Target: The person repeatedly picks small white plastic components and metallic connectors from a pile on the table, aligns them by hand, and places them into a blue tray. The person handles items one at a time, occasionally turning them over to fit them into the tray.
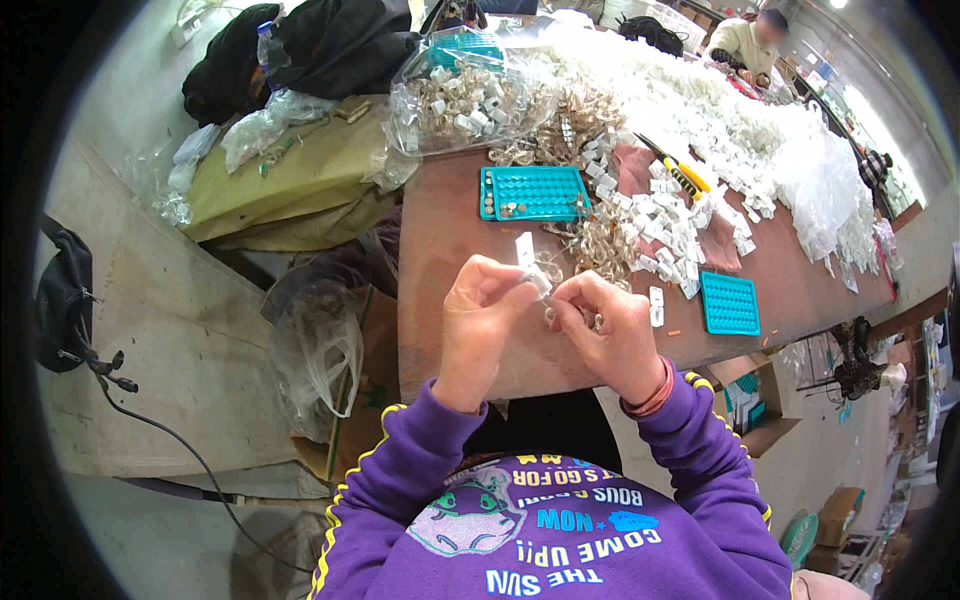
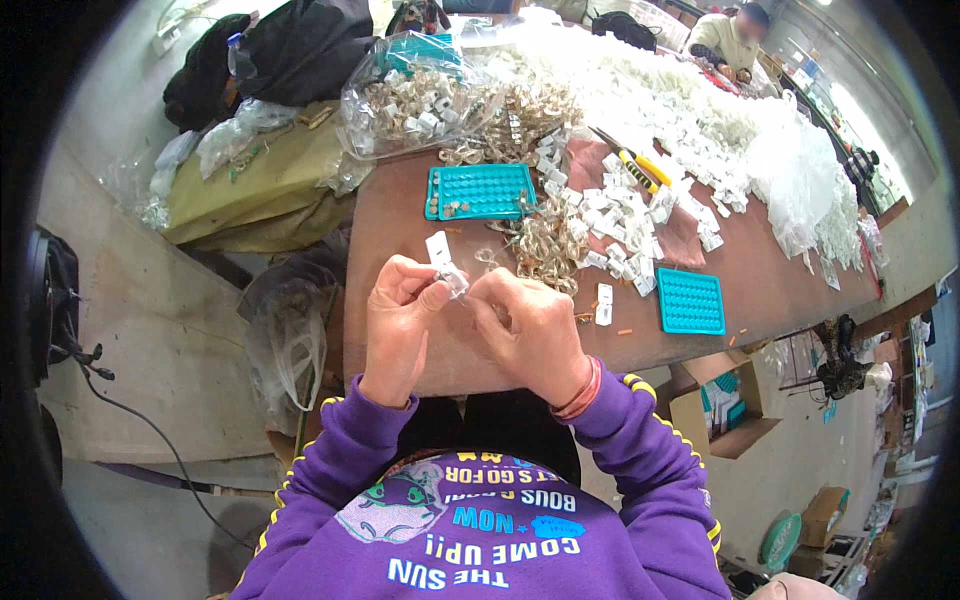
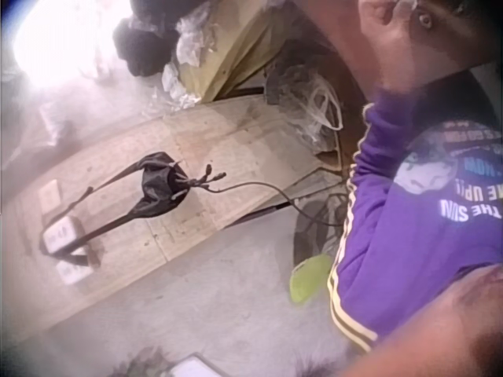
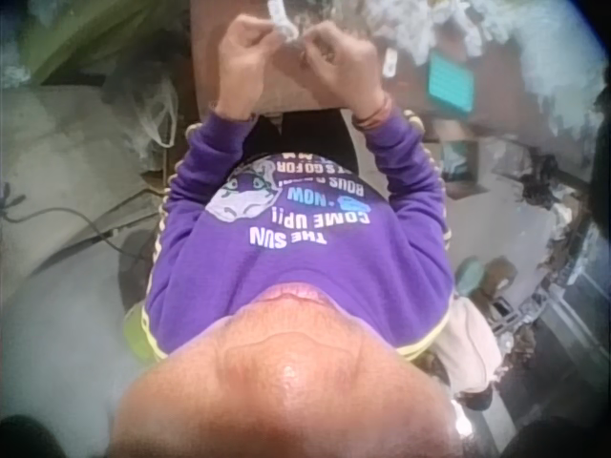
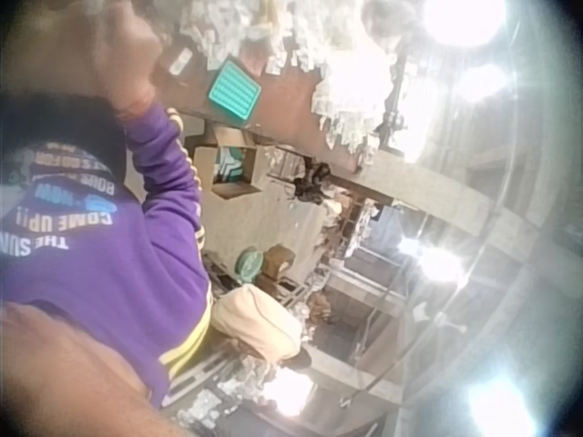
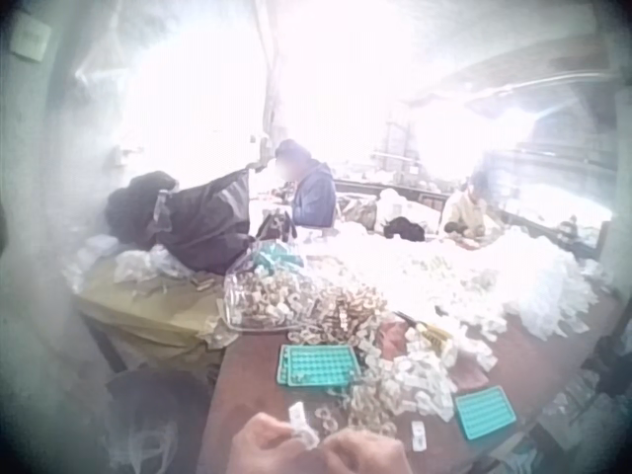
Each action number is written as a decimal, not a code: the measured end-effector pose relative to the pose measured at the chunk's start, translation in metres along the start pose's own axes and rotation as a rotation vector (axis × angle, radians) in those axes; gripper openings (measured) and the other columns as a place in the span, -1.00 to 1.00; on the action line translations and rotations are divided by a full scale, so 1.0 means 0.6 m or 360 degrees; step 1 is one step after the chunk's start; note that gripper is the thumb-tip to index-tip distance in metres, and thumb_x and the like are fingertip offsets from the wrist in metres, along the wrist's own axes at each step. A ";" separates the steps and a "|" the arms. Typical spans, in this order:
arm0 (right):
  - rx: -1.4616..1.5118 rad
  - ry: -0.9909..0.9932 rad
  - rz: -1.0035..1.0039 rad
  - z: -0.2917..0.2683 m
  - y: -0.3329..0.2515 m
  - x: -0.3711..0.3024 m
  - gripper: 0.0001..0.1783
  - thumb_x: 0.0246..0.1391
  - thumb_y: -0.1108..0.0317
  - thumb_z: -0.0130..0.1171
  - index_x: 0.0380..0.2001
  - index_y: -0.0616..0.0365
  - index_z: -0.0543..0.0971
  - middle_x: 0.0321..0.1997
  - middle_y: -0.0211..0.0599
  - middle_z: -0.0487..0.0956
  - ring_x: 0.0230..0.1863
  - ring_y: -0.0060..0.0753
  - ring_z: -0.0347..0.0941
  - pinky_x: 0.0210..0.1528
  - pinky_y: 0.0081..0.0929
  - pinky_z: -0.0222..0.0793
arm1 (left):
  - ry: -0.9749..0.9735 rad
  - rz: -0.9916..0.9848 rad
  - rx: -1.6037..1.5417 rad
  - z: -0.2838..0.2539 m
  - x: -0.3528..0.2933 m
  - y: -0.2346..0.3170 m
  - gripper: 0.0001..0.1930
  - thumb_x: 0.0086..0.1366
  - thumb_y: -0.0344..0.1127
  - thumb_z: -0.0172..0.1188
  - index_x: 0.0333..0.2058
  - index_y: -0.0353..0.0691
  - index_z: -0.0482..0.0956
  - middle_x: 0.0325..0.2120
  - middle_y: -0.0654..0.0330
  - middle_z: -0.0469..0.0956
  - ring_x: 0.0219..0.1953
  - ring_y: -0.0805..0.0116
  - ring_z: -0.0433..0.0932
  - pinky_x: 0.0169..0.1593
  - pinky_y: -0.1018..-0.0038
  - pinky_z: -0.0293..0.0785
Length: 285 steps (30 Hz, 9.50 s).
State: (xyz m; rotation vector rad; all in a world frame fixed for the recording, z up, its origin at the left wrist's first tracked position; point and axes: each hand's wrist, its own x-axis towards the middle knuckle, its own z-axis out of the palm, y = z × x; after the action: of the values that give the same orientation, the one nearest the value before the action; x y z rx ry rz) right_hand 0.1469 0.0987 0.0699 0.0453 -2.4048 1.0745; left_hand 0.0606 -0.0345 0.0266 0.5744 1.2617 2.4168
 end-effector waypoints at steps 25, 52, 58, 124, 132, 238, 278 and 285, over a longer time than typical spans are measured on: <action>-0.0764 -0.0294 -0.0320 0.050 0.186 0.205 -0.89 0.01 0.34 0.21 -0.37 0.08 0.61 -0.38 -0.22 0.52 -0.25 -0.09 0.50 -0.19 -0.22 0.44 | 0.0505 -0.0223 -0.0615 -0.069 0.119 -0.056 -0.83 0.39 -0.30 0.11 -0.12 -0.13 0.36 -0.31 0.26 0.50 -0.47 0.51 0.44 -0.49 0.53 0.45; -0.0165 -0.0296 -0.0172 0.042 0.150 0.251 -0.97 -0.04 0.49 0.25 -0.46 0.18 0.61 -0.43 -0.23 0.56 -0.43 -0.25 0.55 -0.37 -0.40 0.46 | 0.0325 -0.0353 -0.0733 -0.067 0.121 -0.060 -0.85 0.35 -0.29 0.17 -0.14 -0.13 0.49 -0.23 0.18 0.61 -0.31 0.48 0.55 -0.27 0.60 0.49; 0.0068 -0.0234 -0.0245 0.032 0.091 0.201 -0.91 -0.05 0.51 0.29 -0.40 0.18 0.63 -0.40 -0.26 0.56 -0.44 -0.32 0.54 -0.39 -0.48 0.46 | 0.0314 -0.0383 -0.0716 -0.060 0.118 -0.059 -0.90 0.33 -0.40 0.18 -0.19 -0.16 0.52 -0.22 0.24 0.58 -0.24 0.48 0.56 -0.10 0.50 0.51; -0.0592 -0.0200 -0.0270 0.068 0.177 0.209 -0.94 0.00 0.40 0.21 -0.43 0.11 0.54 -0.43 -0.22 0.52 -0.33 -0.12 0.51 -0.27 -0.25 0.44 | 0.0465 -0.0302 -0.0769 -0.064 0.123 -0.049 -0.84 0.36 -0.32 0.16 -0.14 -0.20 0.48 -0.28 0.18 0.58 -0.31 0.46 0.57 -0.21 0.62 0.55; -0.0397 -0.0217 -0.0180 0.061 0.190 0.221 -0.93 -0.08 0.52 0.24 -0.44 0.17 0.58 -0.41 -0.18 0.59 -0.40 -0.17 0.56 -0.35 -0.38 0.48 | 0.0378 -0.0382 -0.0717 -0.064 0.123 -0.052 -0.85 0.35 -0.34 0.17 -0.14 -0.18 0.49 -0.24 0.24 0.57 -0.25 0.51 0.55 -0.15 0.59 0.54; -0.0221 -0.0249 -0.0679 0.030 0.099 0.164 -0.67 -0.08 0.45 0.33 -0.16 0.15 0.58 -0.22 -0.25 0.62 -0.29 -0.25 0.61 -0.31 -0.43 0.55 | -0.0145 -0.0726 -0.1011 -0.044 0.105 -0.023 -0.65 0.40 -0.26 0.11 0.07 -0.29 0.41 -0.10 0.20 0.54 -0.06 0.39 0.54 0.03 0.41 0.49; -0.0961 -0.0366 -0.0423 0.036 0.157 0.133 -0.88 -0.05 0.35 0.26 -0.39 0.08 0.62 -0.36 -0.36 0.56 -0.27 -0.23 0.50 -0.15 -0.32 0.39 | 0.0296 -0.0132 -0.0720 -0.069 0.118 -0.042 -0.80 0.34 -0.47 0.12 -0.07 -0.31 0.49 -0.09 0.00 0.56 0.07 0.05 0.52 0.24 0.17 0.40; -0.1374 -0.0552 -0.0604 0.064 0.164 0.139 -0.93 -0.13 0.33 0.15 -0.61 0.04 0.53 -0.49 -0.38 0.50 -0.35 -0.34 0.52 -0.20 -0.35 0.36 | 0.0308 -0.0133 -0.0661 -0.066 0.118 -0.042 -0.79 0.34 -0.47 0.13 -0.06 -0.32 0.48 -0.09 0.02 0.55 0.06 0.04 0.52 0.24 0.19 0.41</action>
State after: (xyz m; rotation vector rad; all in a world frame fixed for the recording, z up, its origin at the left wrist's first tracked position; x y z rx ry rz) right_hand 0.0352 0.1533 0.0181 0.3936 -2.8028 -0.1951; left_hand -0.0168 -0.0142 -0.0016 0.1693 0.7896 2.6039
